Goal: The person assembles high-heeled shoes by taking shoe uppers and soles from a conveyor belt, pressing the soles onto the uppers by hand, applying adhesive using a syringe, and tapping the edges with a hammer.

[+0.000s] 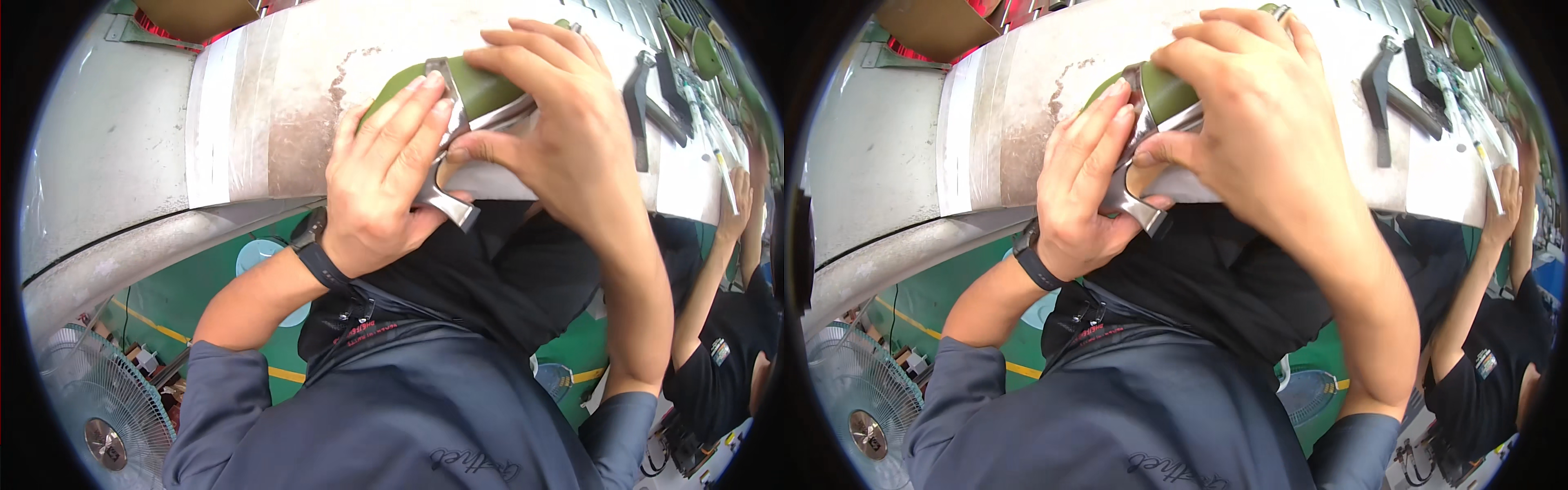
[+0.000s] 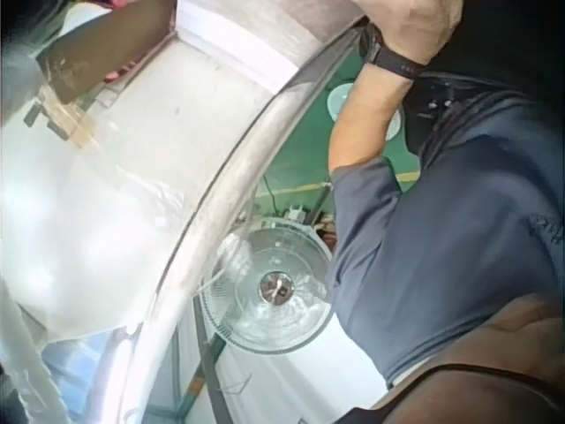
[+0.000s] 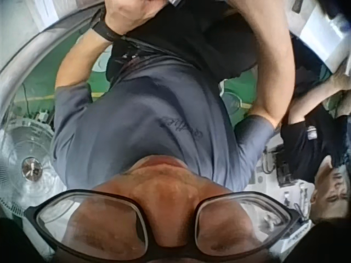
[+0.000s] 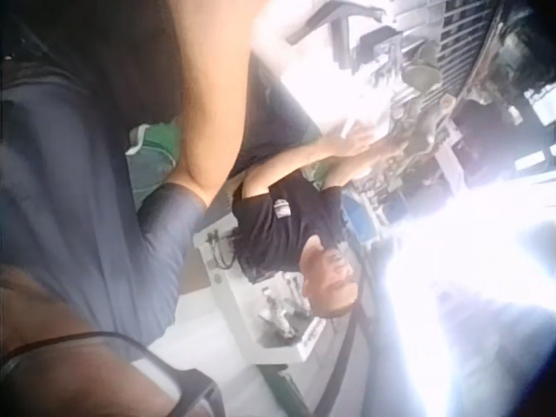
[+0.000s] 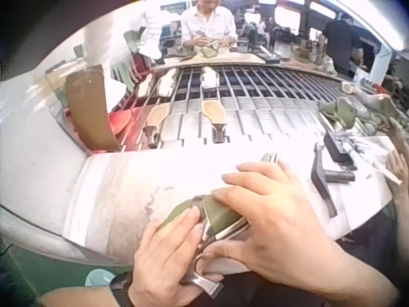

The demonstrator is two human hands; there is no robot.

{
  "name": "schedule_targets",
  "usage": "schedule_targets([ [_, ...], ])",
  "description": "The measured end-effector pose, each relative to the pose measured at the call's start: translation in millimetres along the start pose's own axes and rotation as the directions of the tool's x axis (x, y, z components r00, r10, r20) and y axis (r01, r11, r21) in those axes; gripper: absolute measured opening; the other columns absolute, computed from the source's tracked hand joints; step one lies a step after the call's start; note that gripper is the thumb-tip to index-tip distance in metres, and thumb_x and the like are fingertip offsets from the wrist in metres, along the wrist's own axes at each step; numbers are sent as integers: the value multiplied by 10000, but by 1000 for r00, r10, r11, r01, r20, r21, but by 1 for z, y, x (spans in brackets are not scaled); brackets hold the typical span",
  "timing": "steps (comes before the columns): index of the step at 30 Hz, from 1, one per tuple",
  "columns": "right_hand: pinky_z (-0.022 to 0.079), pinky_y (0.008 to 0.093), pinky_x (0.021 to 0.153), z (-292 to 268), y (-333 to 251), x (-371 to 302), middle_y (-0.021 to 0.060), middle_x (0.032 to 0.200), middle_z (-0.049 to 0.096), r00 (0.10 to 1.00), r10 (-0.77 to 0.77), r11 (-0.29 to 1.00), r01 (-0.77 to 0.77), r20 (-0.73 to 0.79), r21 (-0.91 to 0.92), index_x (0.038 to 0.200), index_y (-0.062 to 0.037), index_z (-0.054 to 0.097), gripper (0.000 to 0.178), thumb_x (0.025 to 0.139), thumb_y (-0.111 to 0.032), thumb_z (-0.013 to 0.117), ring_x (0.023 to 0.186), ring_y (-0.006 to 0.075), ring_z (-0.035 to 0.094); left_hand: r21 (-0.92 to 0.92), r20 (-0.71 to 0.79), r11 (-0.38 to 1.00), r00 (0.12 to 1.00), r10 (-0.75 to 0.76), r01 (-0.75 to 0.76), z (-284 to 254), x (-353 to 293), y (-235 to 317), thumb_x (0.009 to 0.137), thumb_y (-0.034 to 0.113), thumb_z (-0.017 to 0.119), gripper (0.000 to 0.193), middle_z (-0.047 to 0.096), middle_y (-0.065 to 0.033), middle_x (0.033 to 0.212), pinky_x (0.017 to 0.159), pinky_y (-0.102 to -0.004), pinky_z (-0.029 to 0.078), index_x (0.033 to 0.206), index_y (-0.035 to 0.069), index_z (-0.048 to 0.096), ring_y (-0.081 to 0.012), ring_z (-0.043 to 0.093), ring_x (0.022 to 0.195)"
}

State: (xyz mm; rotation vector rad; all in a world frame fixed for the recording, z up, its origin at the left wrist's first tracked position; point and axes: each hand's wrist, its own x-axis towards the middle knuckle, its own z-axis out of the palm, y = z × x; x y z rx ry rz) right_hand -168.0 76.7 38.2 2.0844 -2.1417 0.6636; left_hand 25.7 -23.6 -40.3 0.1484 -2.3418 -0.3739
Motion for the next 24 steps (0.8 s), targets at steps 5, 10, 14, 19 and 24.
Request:
schedule_targets([
  [5,448,502,1110,4,33,-21,210,1394,611,970,-3,993,31,-244,110,1308,-28,672,689,731,-311,920,1327,407,542,-148,263,979,960,-97,139,-35,21,-4,707,373,941,879,563,-247,1486,1133,-476,431,1401,-31,586,-399,561,1357],
  [10,490,422,1074,-3,116,-83,208,1366,665,874,248,963,-269,-417,10,1324,-20,676,414,916,-71,723,1274,355,620,-221,309,950,940,-147,221,-18,57,-15,860,246,843,623,613,-218,1412,1077,-391,488,1359,-30,594,-355,610,1297],
  [14,472,412,1090,-28,137,-93,182,1337,664,910,378,924,-361,-170,123,1359,-84,677,449,930,18,593,1262,345,616,-431,405,837,901,-154,337,11,97,-29,1017,195,655,506,672,-253,1314,1059,-394,499,1450,-38,537,-356,663,1219],
  [19,470,418,1045,-47,144,-92,168,1140,637,911,404,913,-397,77,-95,1433,-143,617,657,823,90,548,1158,362,579,-415,480,828,864,-153,377,22,114,-23,1071,179,534,476,677,-258,1322,1061,-380,484,1509,-5,504,-337,671,1219],
  [24,504,288,696,-25,94,-81,103,809,654,786,618,763,-605,20,228,1178,-46,654,306,884,-33,736,704,171,642,-409,564,762,796,-220,502,20,116,-23,1039,170,570,541,654,-258,1367,1091,-389,459,1542,-1,466,-356,642,1271],
])
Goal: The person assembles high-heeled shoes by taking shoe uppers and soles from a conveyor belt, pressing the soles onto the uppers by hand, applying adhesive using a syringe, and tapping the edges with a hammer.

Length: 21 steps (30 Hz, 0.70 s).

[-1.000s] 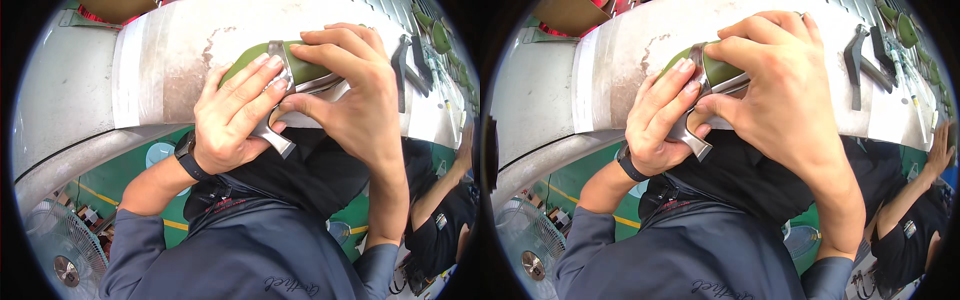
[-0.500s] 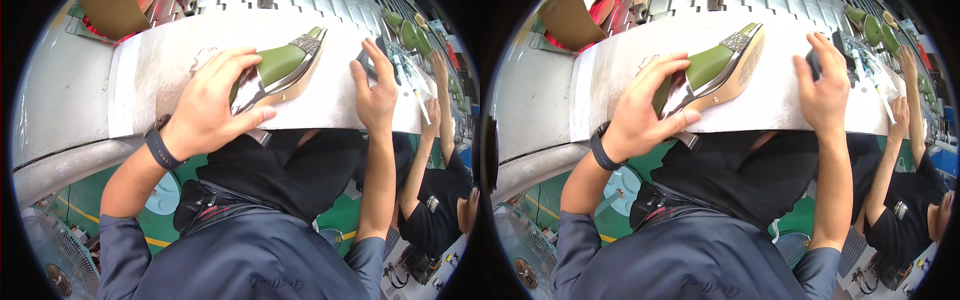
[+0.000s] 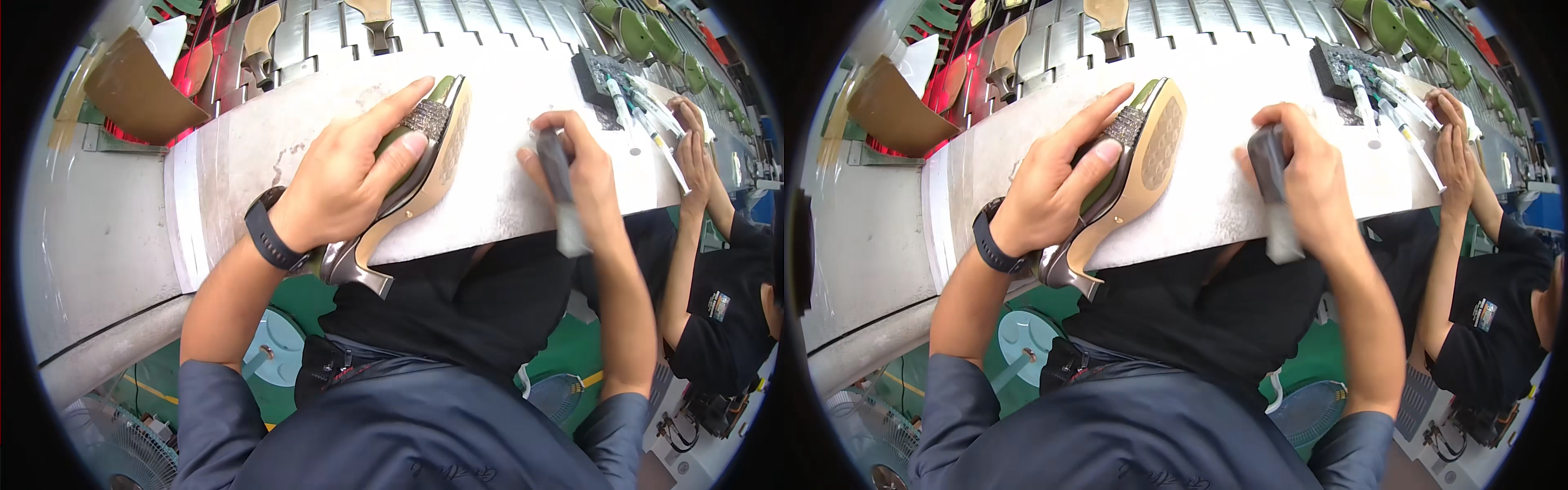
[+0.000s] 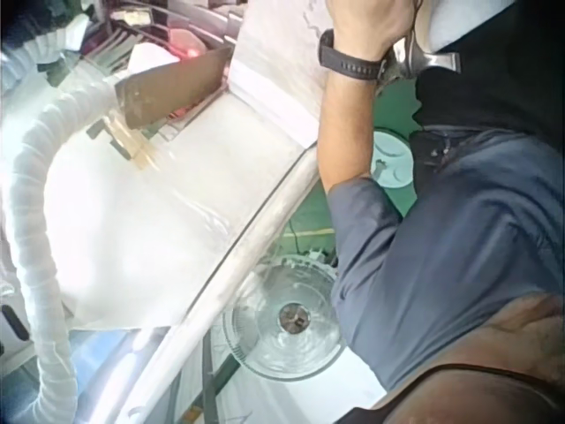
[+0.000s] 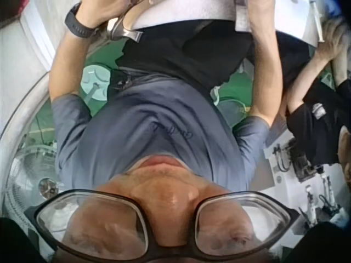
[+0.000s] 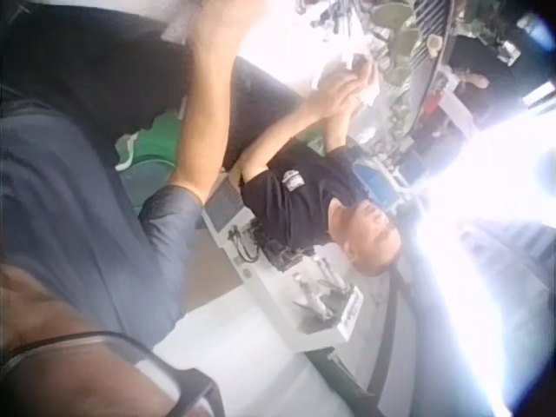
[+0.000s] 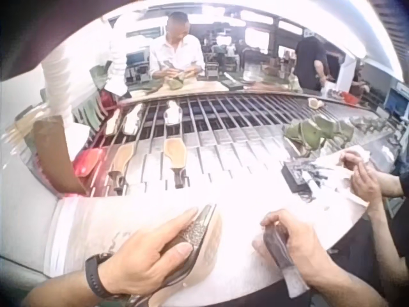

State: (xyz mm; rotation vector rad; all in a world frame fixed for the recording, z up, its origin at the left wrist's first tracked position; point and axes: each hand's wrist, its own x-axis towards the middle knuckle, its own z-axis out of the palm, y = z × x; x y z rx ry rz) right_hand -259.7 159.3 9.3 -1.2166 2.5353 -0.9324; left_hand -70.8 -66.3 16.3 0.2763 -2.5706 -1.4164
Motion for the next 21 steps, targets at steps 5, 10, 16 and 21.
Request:
schedule_targets([
  [5,555,276,844,30,-39,-29,111,1065,729,981,37,654,122,-193,746,1184,41,669,244,981,-93,686,955,152,687,171,58,933,949,310,-315,-2,2,-10,855,209,732,807,474,-285,1563,1184,-427,390,1564,-24,426,-415,507,1430],
  [10,577,379,983,64,-58,-38,230,1186,724,948,318,148,-28,-21,989,1181,85,641,261,1008,-107,607,1112,250,706,174,130,946,959,253,-273,-2,6,-3,773,228,777,894,431,-303,1588,1157,-440,433,1560,-23,436,-466,509,1413],
  [16,524,379,1036,32,-53,-21,240,1206,716,983,-143,664,180,-113,726,1200,61,641,303,917,-16,716,1154,285,696,165,141,949,959,247,-269,-2,10,0,726,182,801,907,425,-331,1574,1054,-443,528,1544,-19,464,-499,577,1319],
  [21,516,414,1052,2,-73,5,274,1186,716,992,-29,724,-65,124,687,1139,81,648,338,898,-151,697,1135,306,695,130,147,964,966,213,-233,-6,10,-4,691,139,814,983,417,-355,1568,1052,-434,529,1551,-86,395,-495,569,1332],
])
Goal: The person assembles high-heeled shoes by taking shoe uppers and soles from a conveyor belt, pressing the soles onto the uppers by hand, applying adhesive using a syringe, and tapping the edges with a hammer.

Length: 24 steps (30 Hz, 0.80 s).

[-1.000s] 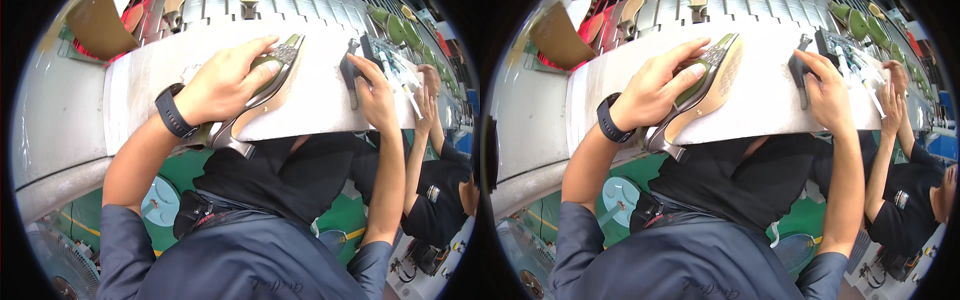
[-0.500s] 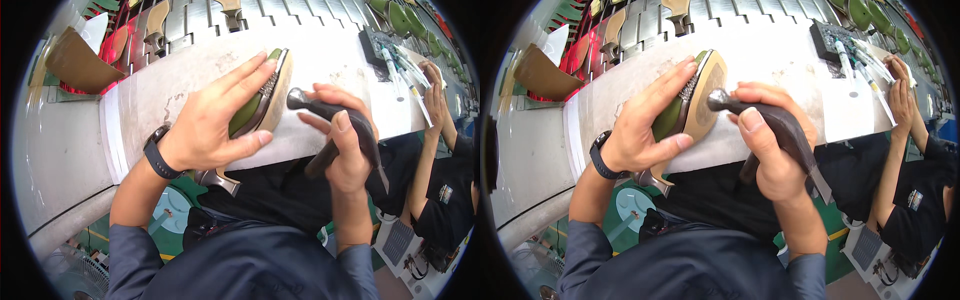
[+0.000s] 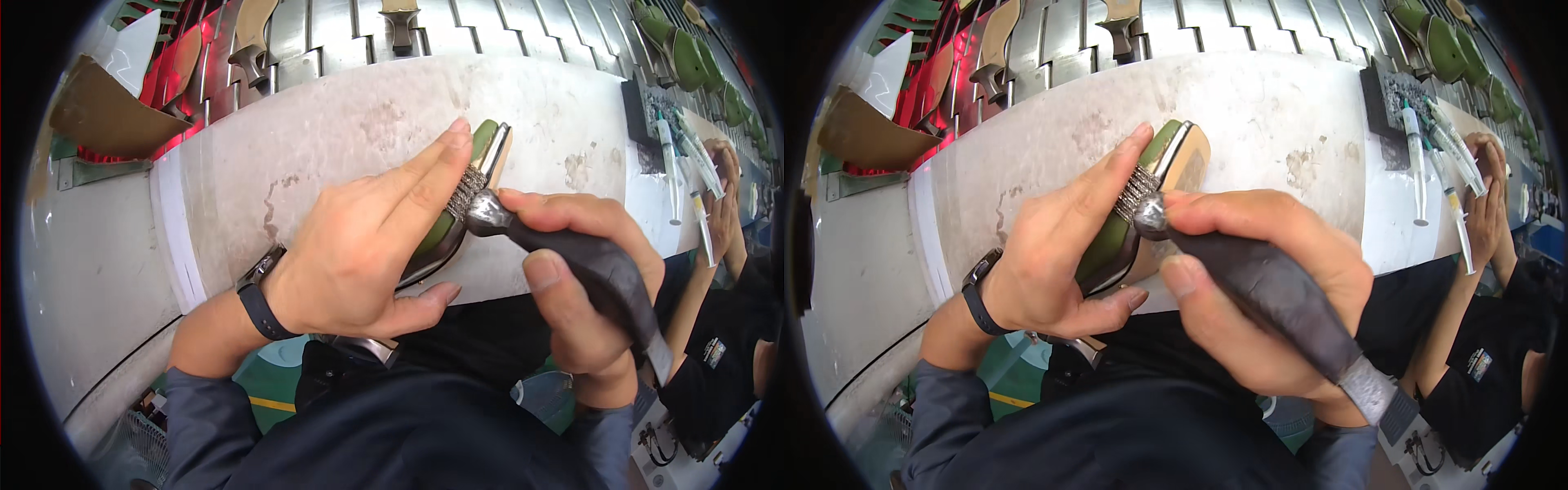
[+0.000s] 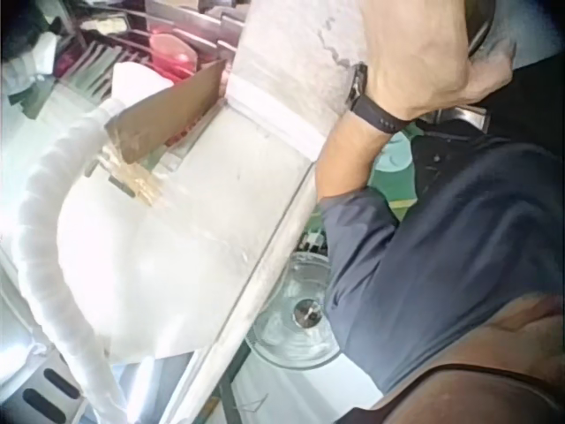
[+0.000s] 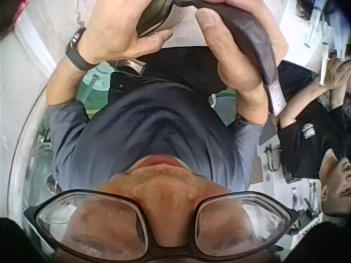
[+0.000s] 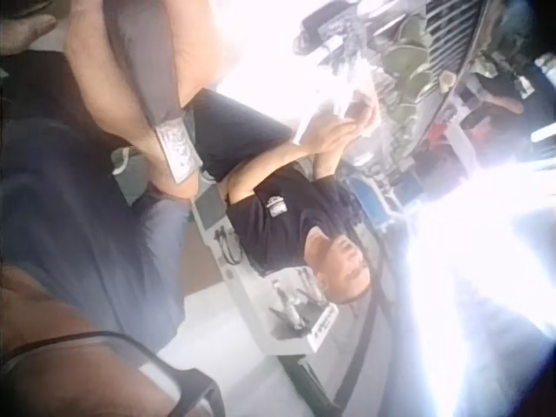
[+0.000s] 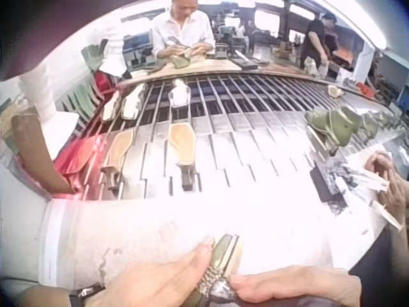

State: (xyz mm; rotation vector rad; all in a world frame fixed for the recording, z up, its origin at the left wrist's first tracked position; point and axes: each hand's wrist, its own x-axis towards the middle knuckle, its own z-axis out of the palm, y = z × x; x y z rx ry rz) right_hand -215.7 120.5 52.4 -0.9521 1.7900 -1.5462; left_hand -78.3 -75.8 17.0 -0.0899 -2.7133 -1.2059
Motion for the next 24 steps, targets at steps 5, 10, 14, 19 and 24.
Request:
schedule_targets([
  [5,537,403,1027,-6,-5,20,260,1119,741,997,61,991,-66,-53,-114,1135,108,651,329,921,-142,663,1075,316,726,-26,-10,999,999,39,-39,0,-3,-1,679,99,811,1018,432,-371,1547,1091,-430,504,1553,-126,338,-490,548,1358],
  [10,573,358,975,-24,9,55,201,1138,748,998,0,988,-9,-61,-155,1183,61,679,303,996,-175,644,1078,249,726,-37,-22,998,998,53,-54,1,-2,-4,681,87,796,1003,451,-362,1536,1103,-430,499,1556,-111,347,-489,539,1368],
  [14,545,397,1024,-21,8,35,244,1159,737,999,15,999,-14,30,-50,1166,86,658,305,955,-132,635,1093,292,720,-34,-85,996,993,81,-84,6,-7,-6,699,75,752,963,463,-352,1532,1125,-437,480,1559,-97,356,-488,538,1370],
  [19,511,412,1058,-1,-1,-4,262,1175,717,980,-173,963,188,94,-190,1152,93,652,322,897,-97,705,1124,323,704,-46,-119,993,987,106,-112,3,-12,-9,799,71,640,823,494,-338,1514,1152,-433,444,1559,-92,369,-472,550,1366],
  [24,601,422,905,23,24,-21,232,1038,745,886,-462,818,446,48,-363,1089,49,681,331,777,11,786,988,355,750,-250,-109,967,990,-87,57,0,-11,-8,906,30,506,666,606,-279,1424,1106,-385,459,1557,-66,401,-369,631,1296],
])
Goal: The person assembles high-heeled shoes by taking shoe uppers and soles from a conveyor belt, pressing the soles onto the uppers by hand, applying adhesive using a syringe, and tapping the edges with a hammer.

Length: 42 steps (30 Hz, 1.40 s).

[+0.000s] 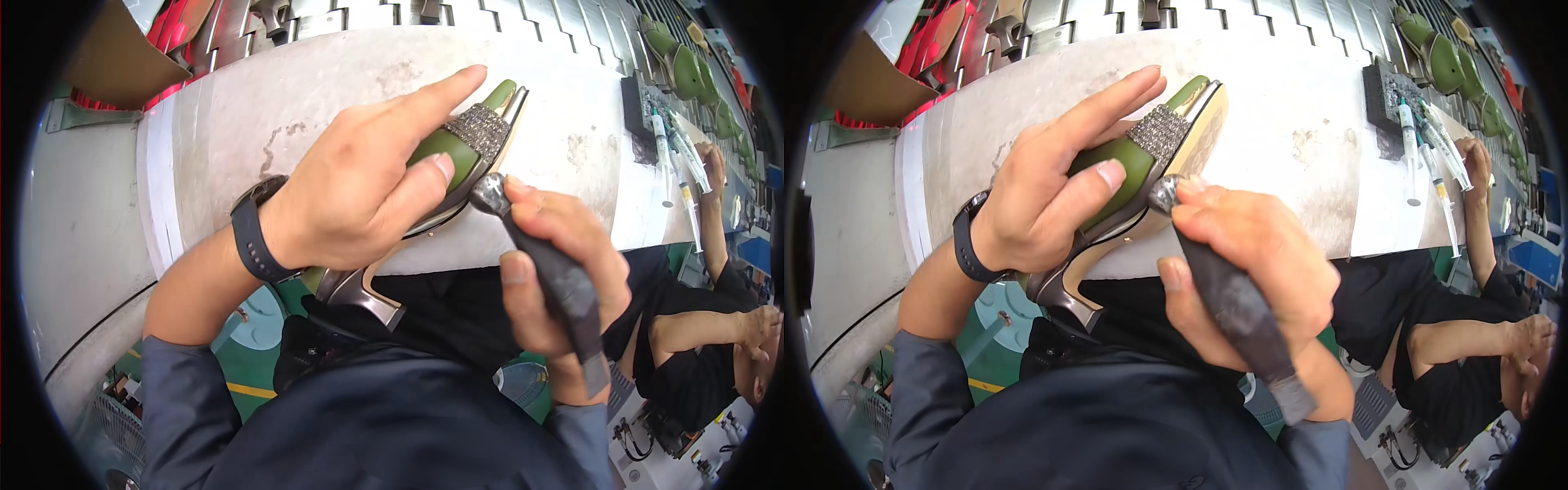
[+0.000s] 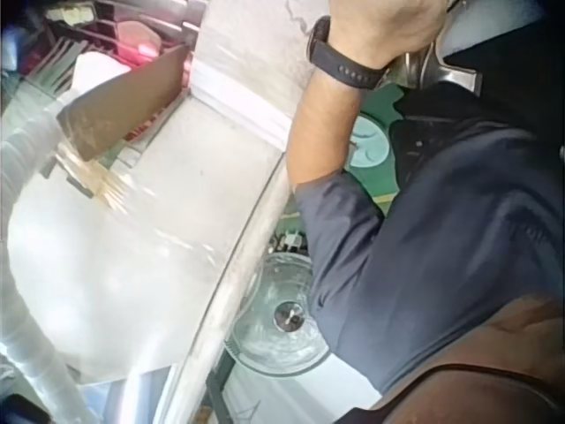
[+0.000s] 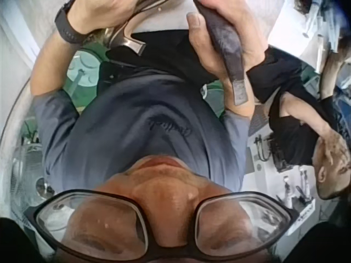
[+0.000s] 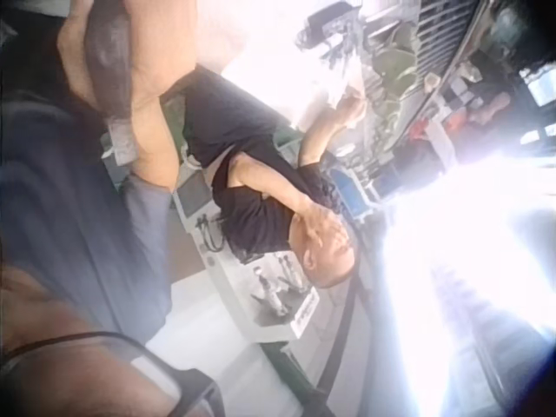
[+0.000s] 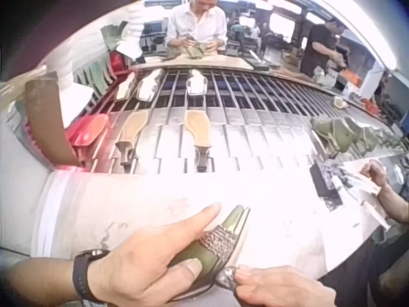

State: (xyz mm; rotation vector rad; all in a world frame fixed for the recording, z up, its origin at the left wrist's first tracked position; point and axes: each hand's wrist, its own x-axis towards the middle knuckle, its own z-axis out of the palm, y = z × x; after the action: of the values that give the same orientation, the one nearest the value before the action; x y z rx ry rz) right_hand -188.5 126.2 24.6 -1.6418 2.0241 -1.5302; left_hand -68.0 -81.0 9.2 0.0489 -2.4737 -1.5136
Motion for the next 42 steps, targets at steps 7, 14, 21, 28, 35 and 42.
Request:
schedule_targets([
  [7,608,426,882,44,-10,-33,252,1087,728,982,-27,999,20,-186,-39,1119,43,678,344,795,1,786,976,379,734,57,-67,997,996,62,-58,6,1,-8,939,15,489,533,711,-247,1229,991,-358,524,1464,-61,529,-312,719,1106],
  [14,606,420,870,71,-33,-43,240,1044,737,964,110,994,-103,-242,38,1085,57,685,336,773,7,799,955,359,739,94,-91,994,994,59,-50,10,-3,-4,965,40,501,492,717,-238,1210,977,-352,529,1445,-52,555,-292,720,1094],
  [21,590,365,890,74,-44,-48,249,1080,749,954,297,853,-243,-47,462,1112,74,682,340,786,69,777,960,310,757,193,-217,979,971,101,-59,13,-1,-11,1012,101,521,399,740,-194,1094,895,-326,546,1369,-49,616,-230,722,976],
  [28,602,410,859,54,-18,-45,221,1050,746,992,-77,993,67,-100,-98,1060,45,703,344,745,-13,829,951,353,747,259,-194,964,981,-14,65,15,2,-2,1082,275,537,407,540,-147,610,553,-366,444,836,-26,658,-225,541,545],
  [35,622,405,837,59,-29,-39,247,1019,734,998,32,999,-30,-59,38,1050,71,699,340,735,12,810,914,358,745,237,-246,970,969,9,51,19,2,-10,1067,250,548,372,584,-177,628,553,-398,460,828,-10,664,-303,575,543],
  [42,612,387,813,58,-34,-31,215,1016,751,1000,-5,997,6,-13,82,1069,49,701,346,742,10,805,896,342,753,243,-240,965,970,-33,93,18,6,-5,1065,257,553,330,653,-183,715,637,-387,511,949,-14,701,-317,652,642],
])
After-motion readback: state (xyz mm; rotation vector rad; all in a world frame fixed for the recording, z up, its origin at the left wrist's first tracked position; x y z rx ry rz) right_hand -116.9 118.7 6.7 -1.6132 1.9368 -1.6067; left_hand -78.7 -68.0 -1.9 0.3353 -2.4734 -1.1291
